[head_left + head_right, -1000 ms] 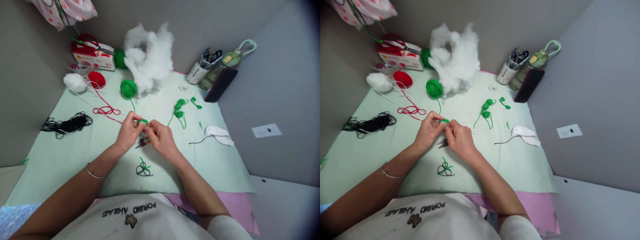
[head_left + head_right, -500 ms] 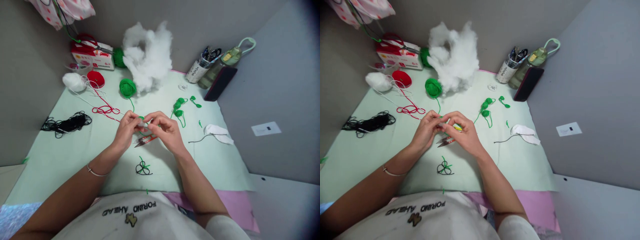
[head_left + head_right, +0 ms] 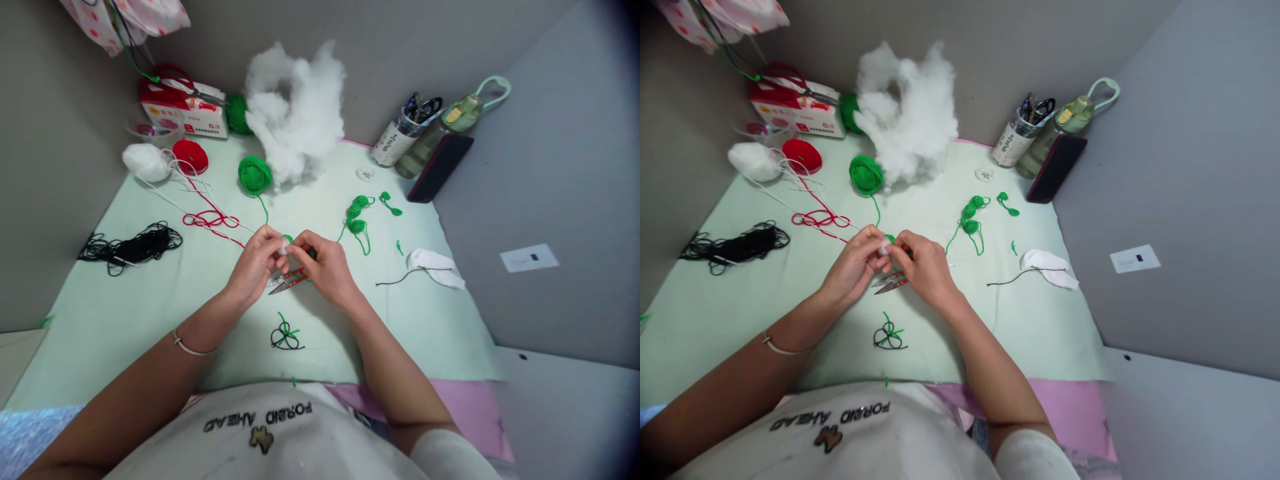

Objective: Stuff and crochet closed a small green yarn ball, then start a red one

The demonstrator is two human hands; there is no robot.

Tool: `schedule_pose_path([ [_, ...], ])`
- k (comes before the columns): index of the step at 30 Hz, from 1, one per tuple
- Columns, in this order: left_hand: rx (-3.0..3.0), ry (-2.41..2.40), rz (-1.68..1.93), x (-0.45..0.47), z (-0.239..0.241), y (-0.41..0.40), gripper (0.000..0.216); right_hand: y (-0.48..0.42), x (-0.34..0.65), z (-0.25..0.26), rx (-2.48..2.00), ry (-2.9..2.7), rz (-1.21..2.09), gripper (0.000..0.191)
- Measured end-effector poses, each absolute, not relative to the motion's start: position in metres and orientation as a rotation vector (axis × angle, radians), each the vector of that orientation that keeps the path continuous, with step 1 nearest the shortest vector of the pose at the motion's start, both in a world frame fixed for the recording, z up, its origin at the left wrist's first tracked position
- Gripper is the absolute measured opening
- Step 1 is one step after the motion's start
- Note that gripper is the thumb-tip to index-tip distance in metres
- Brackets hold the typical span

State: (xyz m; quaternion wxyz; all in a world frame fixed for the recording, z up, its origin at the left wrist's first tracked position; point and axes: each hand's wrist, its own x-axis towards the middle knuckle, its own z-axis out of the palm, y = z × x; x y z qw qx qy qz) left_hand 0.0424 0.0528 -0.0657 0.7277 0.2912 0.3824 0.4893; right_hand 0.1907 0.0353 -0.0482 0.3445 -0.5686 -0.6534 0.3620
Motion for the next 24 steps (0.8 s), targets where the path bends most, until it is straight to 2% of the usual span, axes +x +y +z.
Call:
schedule_pose_path([
  [11, 0.726, 0.764, 1.013, 0.036, -0.064, 0.049, 0.031, 0.041, 0.187, -0.051, -1.534, -1.437, 0.942, 0.029],
  [19, 0.952, 0.904, 1.150, 0.041, -0.077, 0.055, 0.036, 0.038, 0.184, -0.041, -1.393, -1.470, 1.153, 0.029],
  [24, 1.003, 0.979, 1.262, 0.043, -0.078, 0.059, 0.033, 0.028, 0.176, -0.042, -1.473, -1.563, 1.039, 0.024],
])
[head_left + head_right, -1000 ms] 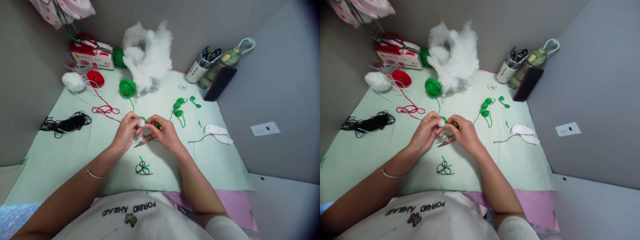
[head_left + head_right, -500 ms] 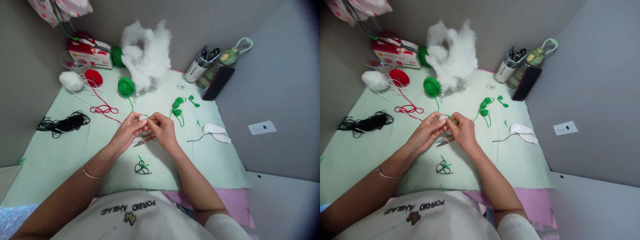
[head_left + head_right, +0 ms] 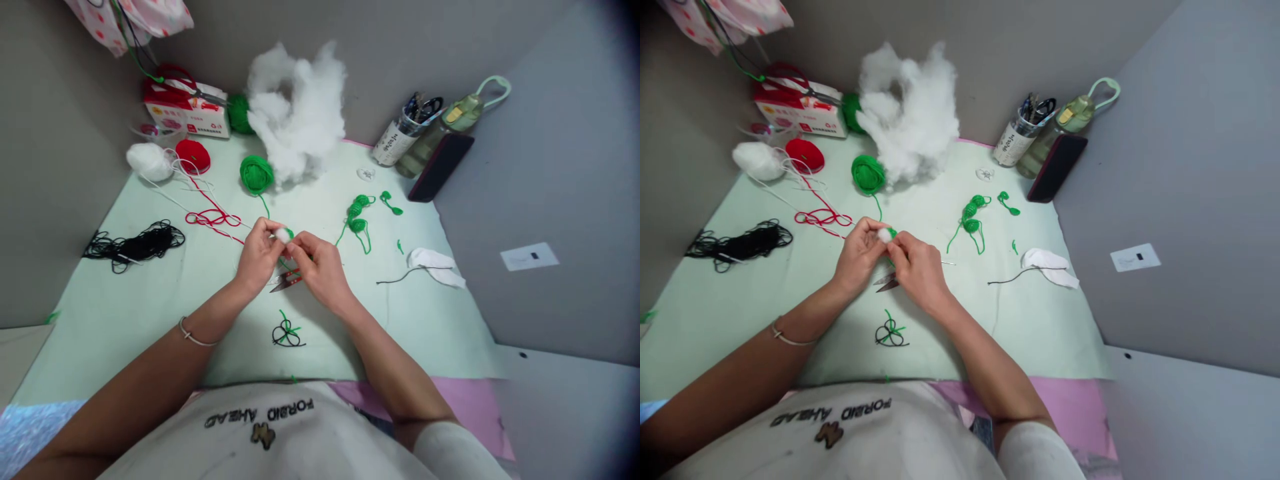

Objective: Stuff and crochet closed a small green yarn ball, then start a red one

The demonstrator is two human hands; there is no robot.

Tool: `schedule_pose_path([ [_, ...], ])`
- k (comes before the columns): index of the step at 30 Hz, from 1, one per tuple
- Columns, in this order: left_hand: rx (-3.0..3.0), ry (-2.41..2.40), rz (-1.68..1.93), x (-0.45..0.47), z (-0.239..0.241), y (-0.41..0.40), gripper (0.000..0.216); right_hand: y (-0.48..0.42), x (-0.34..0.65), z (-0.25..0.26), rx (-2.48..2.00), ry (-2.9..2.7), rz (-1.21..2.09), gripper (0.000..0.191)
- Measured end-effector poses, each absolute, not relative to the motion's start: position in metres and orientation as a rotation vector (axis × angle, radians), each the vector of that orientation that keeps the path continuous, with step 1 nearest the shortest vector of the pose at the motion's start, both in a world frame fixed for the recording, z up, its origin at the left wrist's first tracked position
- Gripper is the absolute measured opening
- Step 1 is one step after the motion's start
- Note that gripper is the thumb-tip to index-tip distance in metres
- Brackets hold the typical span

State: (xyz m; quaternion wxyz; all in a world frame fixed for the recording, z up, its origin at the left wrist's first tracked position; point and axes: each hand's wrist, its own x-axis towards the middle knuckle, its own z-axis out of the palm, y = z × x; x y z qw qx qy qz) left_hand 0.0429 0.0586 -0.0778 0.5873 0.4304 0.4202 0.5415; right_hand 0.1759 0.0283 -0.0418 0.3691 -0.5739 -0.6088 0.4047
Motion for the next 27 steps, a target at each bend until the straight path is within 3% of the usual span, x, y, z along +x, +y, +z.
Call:
schedule_pose_path([
  [9, 1.087, 0.974, 1.316, 0.045, -0.071, 0.049, 0.031, 0.041, 0.180, -0.054, -1.450, -1.320, 1.188, 0.040],
  [15, 1.045, 0.850, 1.174, 0.031, -0.068, 0.050, 0.020, 0.036, 0.181, -0.053, -1.508, -1.357, 1.046, 0.031],
  [21, 1.050, 0.877, 1.163, 0.031, -0.070, 0.055, 0.028, 0.031, 0.181, -0.047, -1.556, -1.511, 1.013, 0.031],
  [27, 0.986, 1.060, 1.267, 0.040, -0.072, 0.059, 0.023, 0.024, 0.170, -0.047, -1.625, -1.774, 0.819, 0.015],
])
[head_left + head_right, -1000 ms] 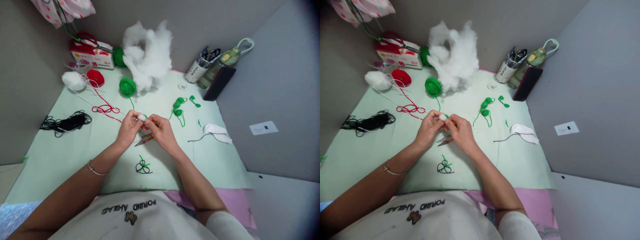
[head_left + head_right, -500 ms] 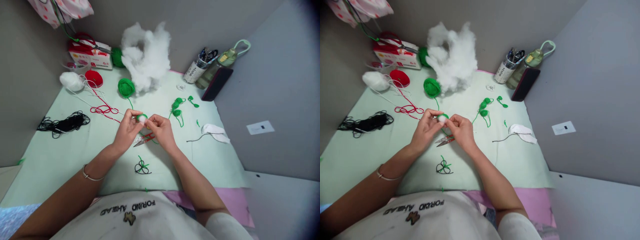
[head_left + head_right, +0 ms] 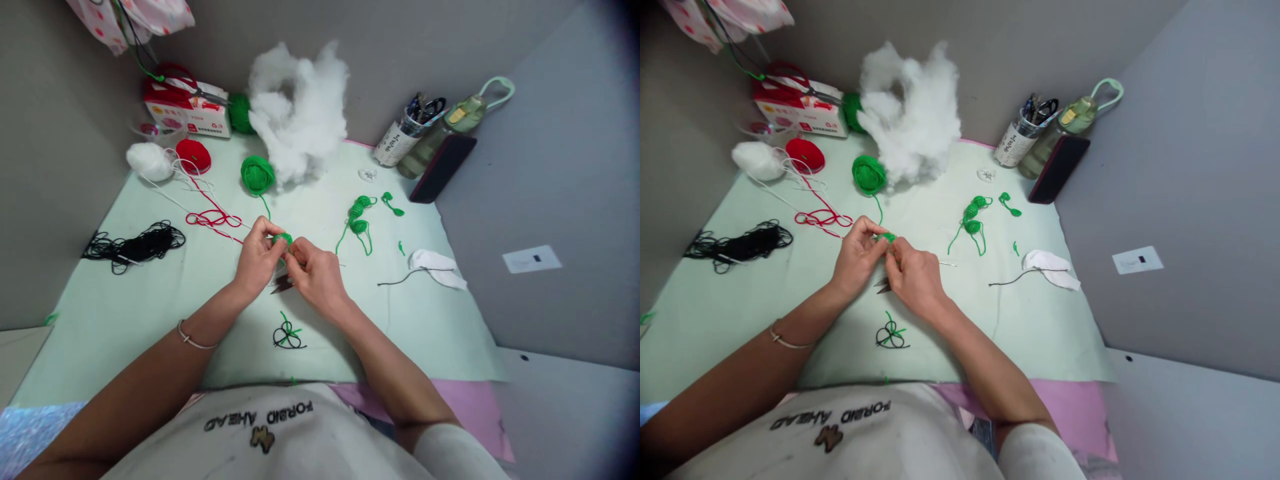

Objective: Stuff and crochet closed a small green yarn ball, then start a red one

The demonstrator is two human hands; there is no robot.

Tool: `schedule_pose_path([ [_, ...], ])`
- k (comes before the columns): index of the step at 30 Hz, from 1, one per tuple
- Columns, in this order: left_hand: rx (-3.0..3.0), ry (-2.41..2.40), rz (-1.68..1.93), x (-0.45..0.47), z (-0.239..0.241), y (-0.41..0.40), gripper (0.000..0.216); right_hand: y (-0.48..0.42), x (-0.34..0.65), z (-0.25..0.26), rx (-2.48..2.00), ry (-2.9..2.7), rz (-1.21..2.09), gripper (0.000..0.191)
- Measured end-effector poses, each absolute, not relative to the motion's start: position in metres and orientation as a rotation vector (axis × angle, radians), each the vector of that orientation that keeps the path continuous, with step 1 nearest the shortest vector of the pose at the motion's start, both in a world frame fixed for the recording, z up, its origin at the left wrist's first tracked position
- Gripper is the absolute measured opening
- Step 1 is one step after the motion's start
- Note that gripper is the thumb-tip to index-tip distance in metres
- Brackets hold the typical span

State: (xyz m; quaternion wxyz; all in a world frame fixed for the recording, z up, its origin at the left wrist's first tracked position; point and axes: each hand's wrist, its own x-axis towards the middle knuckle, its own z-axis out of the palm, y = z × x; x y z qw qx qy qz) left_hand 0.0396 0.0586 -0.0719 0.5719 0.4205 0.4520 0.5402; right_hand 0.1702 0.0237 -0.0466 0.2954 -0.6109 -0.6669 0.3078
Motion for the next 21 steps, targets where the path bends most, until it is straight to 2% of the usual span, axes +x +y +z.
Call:
schedule_pose_path([
  [6, 0.873, 1.031, 1.229, 0.046, -0.071, 0.056, 0.019, 0.030, 0.172, -0.055, -1.724, -1.783, 0.578, 0.021],
  [11, 0.773, 0.853, 1.134, 0.044, -0.063, 0.046, 0.026, 0.034, 0.178, -0.053, -1.642, -1.544, 0.747, 0.033],
  [17, 0.637, 0.730, 1.020, 0.039, -0.069, 0.049, 0.034, 0.032, 0.177, -0.047, -1.629, -1.578, 0.788, 0.030],
  [21, 0.729, 0.834, 1.076, 0.039, -0.072, 0.050, 0.031, 0.024, 0.174, -0.039, -1.650, -1.741, 0.739, 0.019],
])
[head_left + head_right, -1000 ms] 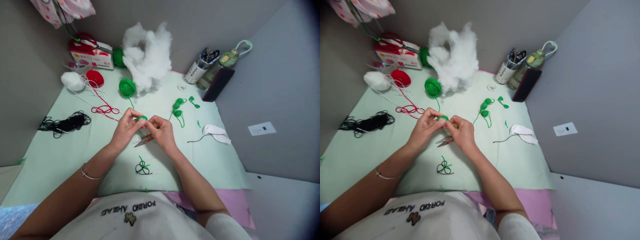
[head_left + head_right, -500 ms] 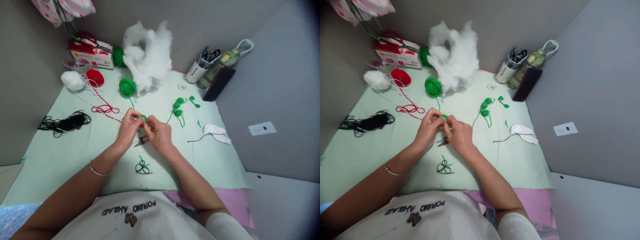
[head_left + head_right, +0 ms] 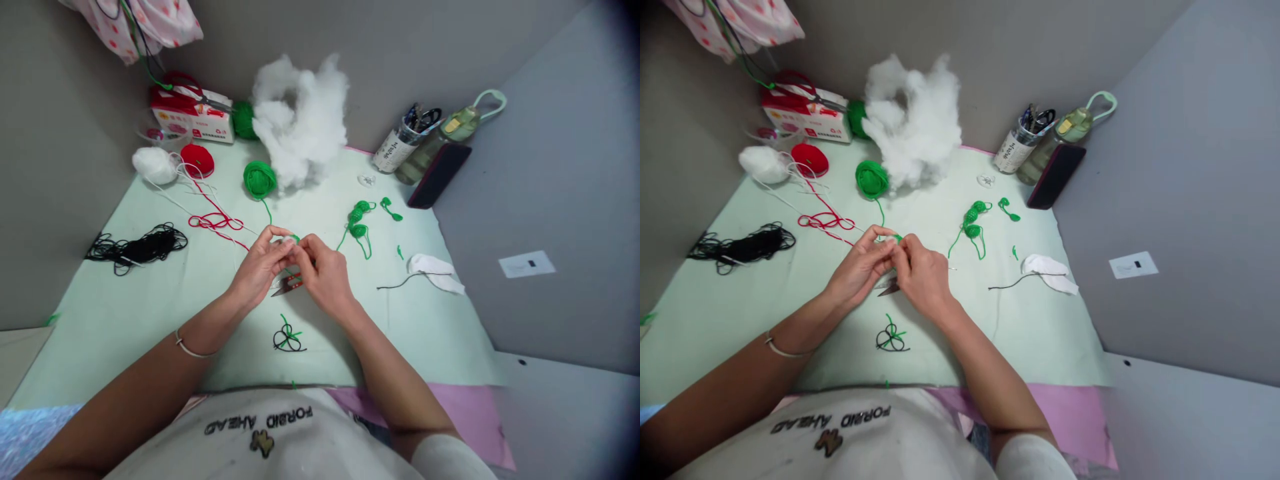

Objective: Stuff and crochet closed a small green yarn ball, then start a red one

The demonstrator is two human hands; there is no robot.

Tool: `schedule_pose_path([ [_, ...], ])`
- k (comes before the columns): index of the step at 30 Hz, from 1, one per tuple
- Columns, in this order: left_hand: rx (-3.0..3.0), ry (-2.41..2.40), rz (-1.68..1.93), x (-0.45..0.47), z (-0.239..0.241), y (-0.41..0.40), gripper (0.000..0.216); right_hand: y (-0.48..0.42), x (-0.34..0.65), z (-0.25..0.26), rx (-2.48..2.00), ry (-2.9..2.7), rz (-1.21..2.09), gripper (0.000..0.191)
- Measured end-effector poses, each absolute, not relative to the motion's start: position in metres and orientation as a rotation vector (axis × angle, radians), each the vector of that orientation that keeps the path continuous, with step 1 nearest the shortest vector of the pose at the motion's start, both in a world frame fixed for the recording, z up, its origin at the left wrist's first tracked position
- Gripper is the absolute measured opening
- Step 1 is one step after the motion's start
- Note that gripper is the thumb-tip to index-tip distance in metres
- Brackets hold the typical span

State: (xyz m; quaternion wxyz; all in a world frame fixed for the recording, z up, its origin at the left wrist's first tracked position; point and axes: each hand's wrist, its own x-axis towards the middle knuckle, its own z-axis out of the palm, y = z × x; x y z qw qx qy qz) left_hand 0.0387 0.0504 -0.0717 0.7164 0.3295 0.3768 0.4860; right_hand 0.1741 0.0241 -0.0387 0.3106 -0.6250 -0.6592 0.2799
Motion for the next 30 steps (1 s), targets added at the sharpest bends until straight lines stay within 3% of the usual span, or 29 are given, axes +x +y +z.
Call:
schedule_pose_path([
  [6, 0.855, 0.946, 1.266, 0.042, -0.073, 0.055, 0.026, 0.013, 0.162, -0.040, -1.625, -1.771, 0.814, 0.015],
  [12, 0.852, 0.952, 1.280, 0.032, -0.070, 0.061, 0.039, 0.013, 0.158, -0.051, -1.471, -1.553, 1.106, 0.016],
  [17, 0.807, 0.971, 1.375, 0.015, -0.058, 0.070, 0.033, 0.014, 0.167, -0.044, -1.264, -1.809, 1.224, 0.019],
  [20, 0.833, 0.961, 1.408, 0.008, -0.055, 0.074, 0.031, 0.022, 0.190, -0.038, -1.243, -1.876, 1.051, 0.021],
  [24, 0.932, 0.935, 1.373, 0.007, -0.061, 0.074, 0.026, 0.034, 0.215, -0.037, -1.701, -1.964, 0.634, 0.017],
  [30, 0.984, 0.895, 1.256, 0.015, -0.071, 0.068, 0.023, 0.037, 0.202, -0.048, -2.021, -2.398, 0.431, 0.025],
])
